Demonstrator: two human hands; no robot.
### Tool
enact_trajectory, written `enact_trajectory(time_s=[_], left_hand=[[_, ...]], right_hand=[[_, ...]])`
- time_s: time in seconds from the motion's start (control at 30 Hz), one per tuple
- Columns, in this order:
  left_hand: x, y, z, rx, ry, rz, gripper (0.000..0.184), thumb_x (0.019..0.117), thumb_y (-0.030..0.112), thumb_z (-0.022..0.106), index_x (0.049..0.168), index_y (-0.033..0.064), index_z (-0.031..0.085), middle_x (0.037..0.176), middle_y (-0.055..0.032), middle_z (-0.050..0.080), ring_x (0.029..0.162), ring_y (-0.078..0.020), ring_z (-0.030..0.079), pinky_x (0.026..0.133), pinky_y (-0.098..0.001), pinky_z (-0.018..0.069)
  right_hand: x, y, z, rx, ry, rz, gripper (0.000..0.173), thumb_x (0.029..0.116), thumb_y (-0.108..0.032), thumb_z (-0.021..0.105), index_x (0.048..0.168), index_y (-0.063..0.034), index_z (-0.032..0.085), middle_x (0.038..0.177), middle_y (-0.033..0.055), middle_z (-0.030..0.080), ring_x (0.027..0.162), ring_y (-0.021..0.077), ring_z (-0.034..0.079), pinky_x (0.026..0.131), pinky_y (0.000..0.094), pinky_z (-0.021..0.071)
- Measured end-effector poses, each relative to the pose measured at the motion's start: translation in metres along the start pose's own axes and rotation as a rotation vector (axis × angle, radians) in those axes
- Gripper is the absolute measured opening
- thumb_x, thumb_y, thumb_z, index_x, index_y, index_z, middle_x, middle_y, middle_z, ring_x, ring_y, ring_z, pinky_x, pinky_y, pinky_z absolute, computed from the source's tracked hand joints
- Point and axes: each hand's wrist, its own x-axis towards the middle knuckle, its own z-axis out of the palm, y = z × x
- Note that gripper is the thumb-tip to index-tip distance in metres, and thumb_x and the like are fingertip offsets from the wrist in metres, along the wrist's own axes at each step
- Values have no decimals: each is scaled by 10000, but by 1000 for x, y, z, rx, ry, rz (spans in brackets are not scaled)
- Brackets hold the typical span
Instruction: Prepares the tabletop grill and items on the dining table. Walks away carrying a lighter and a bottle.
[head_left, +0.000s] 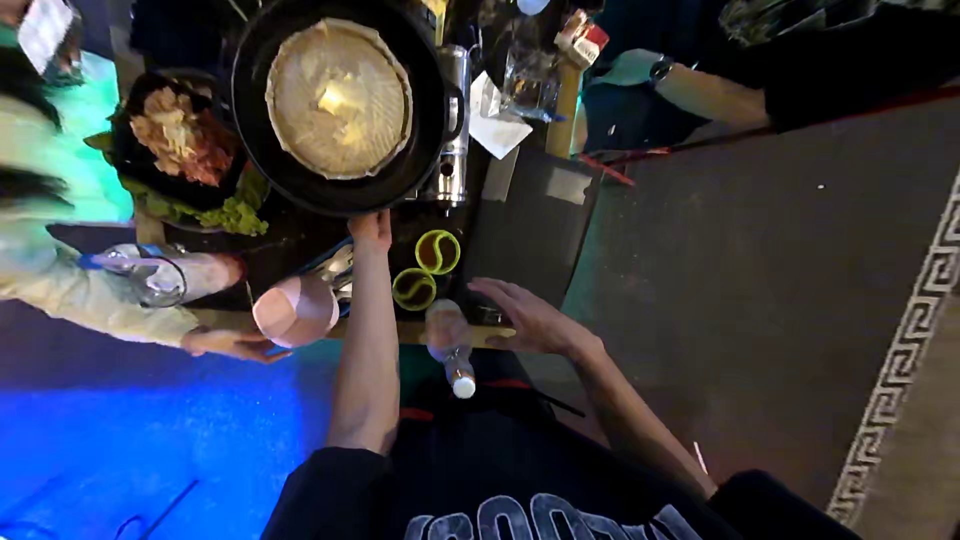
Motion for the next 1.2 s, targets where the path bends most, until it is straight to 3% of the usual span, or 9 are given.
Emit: enact_trajectory(time_s=[0.13,0.33,0.57,0.73,0.83,0.9,1.0,1.1,1.2], left_hand=[[-19,-4,-3,1,-18,-29,395,1020,7,524,1406,6,438,1337,-149,577,1193,-216,605,1004,-332,528],[-54,2,-12,109,-71,-109,430,1049,169,559,1435,19,446,1387,-135,548,1208,-186,583,997,-297,507],[-152,15,-87,236,-622,396,517,1056,117,533,1531,-11,375,1353,-186,643,1254,-312,629,1074,-477,527],[-225,-7,-183,787,-1067,628,1018,687,425,933,1506,55,456,1509,-107,520,1396,-232,492,1155,-451,453],[-250,-30,-228,1096,-1068,680,1279,556,637,937,1581,158,341,1518,-58,504,1373,-173,509,1141,-433,468],[-266,-27,-253,1010,-1043,649,1114,606,505,959,1502,92,440,1380,-85,616,1248,-160,612,1063,-412,538],[-279,-3,-300,755,-1207,436,1012,638,358,964,1448,11,466,1322,-104,644,1195,-152,637,1051,-375,543],[-295,28,-338,701,-1441,298,978,688,389,943,1460,32,461,1346,-45,643,1235,-100,614,1082,-329,518],[-313,44,-360,657,-1495,244,920,724,355,932,1479,102,471,1373,32,631,1269,-60,583,1108,-300,492]], right_hand=[[-16,-32,43,110,216,-294,1069,697,-675,839,1529,-139,434,1608,82,413,1473,259,406,1192,508,397],[18,-43,114,326,563,-561,353,934,-311,726,1181,-86,613,1161,123,694,1198,286,637,1081,516,502],[22,-43,135,526,838,-554,366,922,-252,734,1244,-166,582,1064,12,683,939,157,685,806,370,615],[-37,-106,146,586,953,-414,397,943,-171,703,1285,-127,508,1069,14,671,953,153,678,829,341,607],[-55,-146,170,645,1095,-362,282,982,-124,661,1226,-107,522,994,15,684,919,171,691,835,379,608],[-72,-170,192,666,1003,-342,365,978,-135,662,1304,-125,497,1112,-5,681,1039,152,678,928,385,593],[-94,-188,202,657,490,-526,539,922,-267,742,1382,-159,484,1211,22,635,1103,163,637,958,403,577],[-92,-200,202,772,129,-690,386,885,-242,806,1205,-104,642,1046,44,726,986,141,698,902,367,596],[-77,-226,221,777,120,-823,250,890,-114,770,1092,-30,648,920,79,706,881,134,692,820,329,597]])
